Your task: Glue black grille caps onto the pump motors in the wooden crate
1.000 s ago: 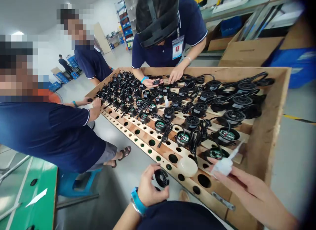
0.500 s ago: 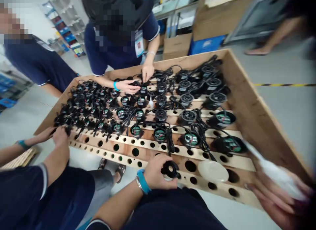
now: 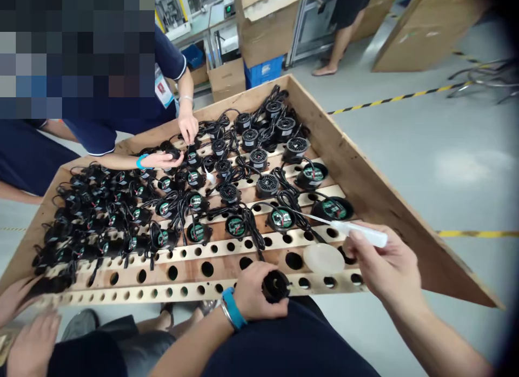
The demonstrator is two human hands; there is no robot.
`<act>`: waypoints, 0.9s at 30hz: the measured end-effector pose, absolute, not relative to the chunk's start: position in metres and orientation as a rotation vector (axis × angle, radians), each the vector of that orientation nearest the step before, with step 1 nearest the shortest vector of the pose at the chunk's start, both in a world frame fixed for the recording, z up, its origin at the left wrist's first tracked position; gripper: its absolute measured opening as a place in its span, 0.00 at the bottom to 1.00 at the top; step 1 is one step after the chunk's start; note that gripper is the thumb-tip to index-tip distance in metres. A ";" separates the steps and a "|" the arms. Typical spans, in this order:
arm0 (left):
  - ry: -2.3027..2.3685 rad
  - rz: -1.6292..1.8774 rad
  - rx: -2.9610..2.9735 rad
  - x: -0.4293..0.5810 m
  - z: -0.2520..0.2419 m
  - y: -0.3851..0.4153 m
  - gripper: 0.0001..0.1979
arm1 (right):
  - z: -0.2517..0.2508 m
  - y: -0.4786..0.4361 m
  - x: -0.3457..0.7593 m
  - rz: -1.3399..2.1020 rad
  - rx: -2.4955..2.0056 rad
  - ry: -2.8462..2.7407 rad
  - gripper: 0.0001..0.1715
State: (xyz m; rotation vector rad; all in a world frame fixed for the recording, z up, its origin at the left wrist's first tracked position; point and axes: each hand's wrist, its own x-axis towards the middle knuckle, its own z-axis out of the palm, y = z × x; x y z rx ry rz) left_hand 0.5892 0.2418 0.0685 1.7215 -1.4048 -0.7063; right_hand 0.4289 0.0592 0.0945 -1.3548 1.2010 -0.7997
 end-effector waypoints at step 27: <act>-1.300 -0.742 1.786 0.592 0.058 0.240 0.28 | 0.079 0.066 0.444 -0.725 -1.886 1.193 0.15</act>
